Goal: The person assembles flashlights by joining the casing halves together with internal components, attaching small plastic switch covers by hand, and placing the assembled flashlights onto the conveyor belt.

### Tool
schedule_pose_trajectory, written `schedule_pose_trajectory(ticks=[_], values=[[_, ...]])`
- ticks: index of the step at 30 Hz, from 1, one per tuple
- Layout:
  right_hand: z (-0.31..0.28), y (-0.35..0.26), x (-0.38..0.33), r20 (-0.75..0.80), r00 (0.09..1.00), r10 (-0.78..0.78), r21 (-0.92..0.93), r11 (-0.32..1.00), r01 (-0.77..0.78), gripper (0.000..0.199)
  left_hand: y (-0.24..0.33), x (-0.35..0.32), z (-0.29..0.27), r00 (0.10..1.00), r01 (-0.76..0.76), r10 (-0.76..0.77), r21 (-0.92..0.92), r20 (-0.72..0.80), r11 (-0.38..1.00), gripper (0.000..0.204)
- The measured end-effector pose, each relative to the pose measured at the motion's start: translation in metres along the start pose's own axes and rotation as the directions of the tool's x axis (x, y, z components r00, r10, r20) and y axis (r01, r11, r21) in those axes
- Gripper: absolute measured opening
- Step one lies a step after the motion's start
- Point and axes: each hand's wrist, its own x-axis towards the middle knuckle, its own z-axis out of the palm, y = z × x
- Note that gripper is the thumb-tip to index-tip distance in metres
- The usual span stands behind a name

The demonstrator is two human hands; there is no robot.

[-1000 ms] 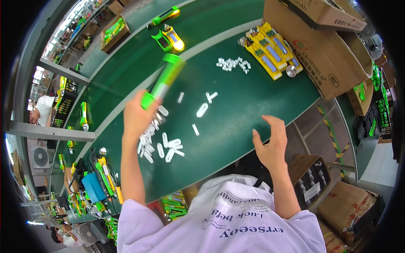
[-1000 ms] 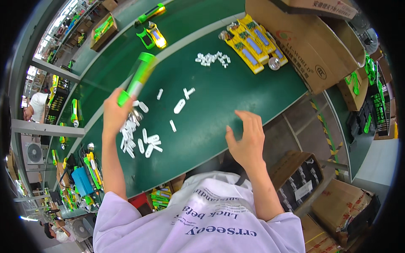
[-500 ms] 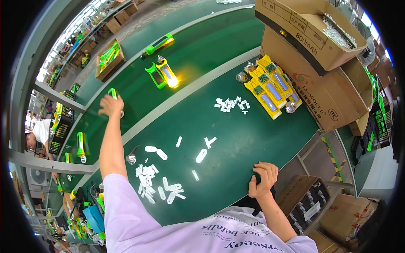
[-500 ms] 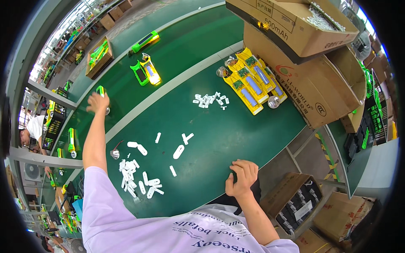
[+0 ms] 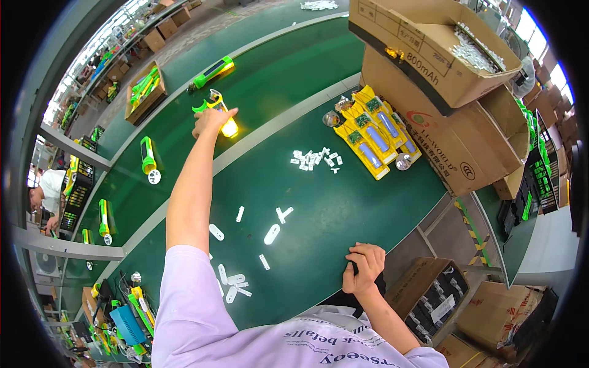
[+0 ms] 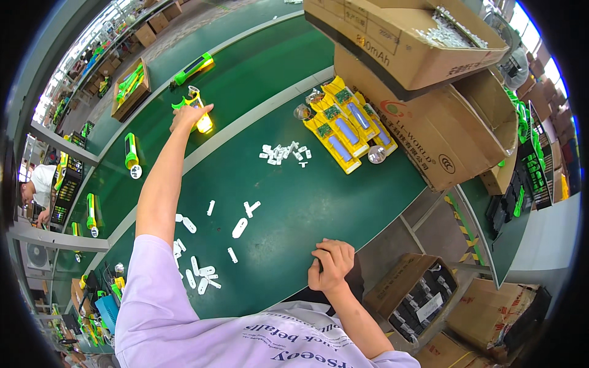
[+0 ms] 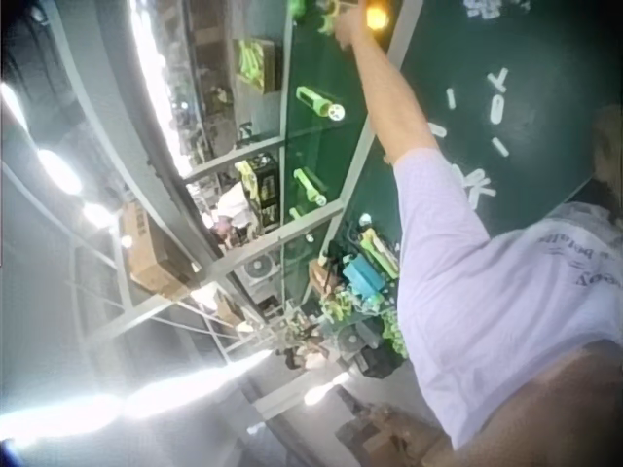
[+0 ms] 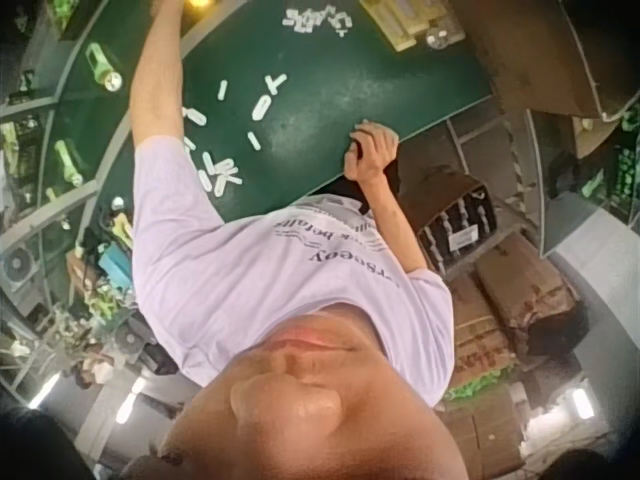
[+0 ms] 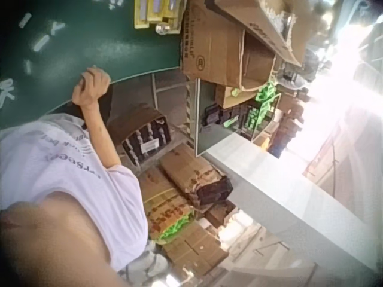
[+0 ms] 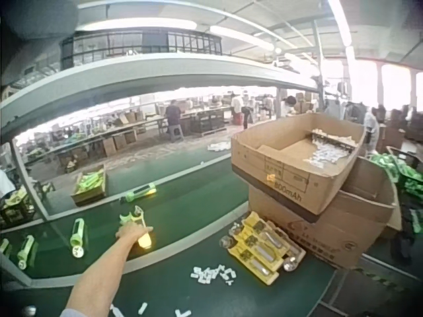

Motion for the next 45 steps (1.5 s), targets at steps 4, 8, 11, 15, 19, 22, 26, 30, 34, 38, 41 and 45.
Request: schedule_pose_trajectory(ticks=[4, 8, 11, 15, 19, 22, 26, 30, 34, 38, 41, 45], values=[[-0.003, 0.002, -0.001, -0.018, 1.0, -0.008, 0.004, 1.0, 0.008, 0.018, -0.006, 0.005, 0.004, 0.998, -0.008, 0.004, -0.052, -0.064, 0.999, 0.079], [-0.005, -0.002, -0.002, -0.042, 0.999, -0.021, 0.007, 1.0, 0.021, 0.02, -0.029, -0.015, -0.008, 0.992, -0.061, 0.045, -0.126, -0.122, 0.99, 0.075], [-0.009, -0.007, -0.002, -0.041, 0.999, -0.006, 0.008, 1.0, 0.007, 0.02, -0.043, -0.062, -0.019, 0.949, -0.295, 0.309, -0.55, -0.07, 0.782, 0.064], [-0.013, -0.01, -0.006, 0.024, 0.997, 0.074, -0.022, 0.997, -0.074, 0.023, -0.042, -0.207, -0.036, 0.844, -0.34, 0.529, -0.677, 0.086, 0.653, 0.062], [-0.016, -0.033, -0.002, 0.12, 0.942, 0.313, 0.161, 0.93, -0.33, 0.032, -0.059, -0.324, -0.005, 0.734, -0.379, 0.666, -0.736, 0.13, 0.561, 0.061], [-0.022, -0.07, 0.011, 0.629, 0.503, 0.593, 0.726, -0.216, -0.653, 0.04, -0.063, -0.394, 0.017, 0.716, -0.478, 0.696, -0.692, 0.05, 0.541, 0.052], [-0.032, -0.071, 0.003, 0.718, 0.449, 0.532, 0.675, -0.376, -0.635, 0.047, -0.069, -0.435, 0.029, 0.724, -0.533, 0.689, -0.614, 0.026, 0.582, 0.045], [-0.045, -0.069, -0.005, 0.757, 0.4, 0.517, 0.639, -0.457, -0.619, 0.047, -0.084, -0.455, 0.033, 0.802, -0.019, 0.574, -0.954, 0.164, 0.298, 0.015], [-0.048, -0.065, -0.015, 0.746, 0.382, 0.546, 0.643, -0.44, -0.627, 0.042, -0.092, -0.461, 0.036, 0.828, 0.105, 0.539, -0.987, 0.153, 0.119, 0.013], [-0.05, -0.063, -0.02, 0.76, 0.423, 0.494, 0.631, -0.403, -0.663, 0.036, -0.1, -0.464, 0.044, 0.87, 0.28, 0.383, -0.95, 0.312, 0.139, 0.025], [-0.052, -0.068, -0.018, 0.749, 0.429, 0.506, 0.636, -0.368, -0.678, 0.035, -0.111, -0.455, 0.044, 0.596, 0.679, 0.632, -0.731, 0.496, -0.067, 0.04], [-0.053, -0.069, -0.018, 0.748, 0.397, 0.531, 0.627, -0.371, -0.685, 0.033, -0.11, -0.46, 0.043, 0.613, 0.705, 0.614, -0.694, 0.497, -0.143, 0.042]])
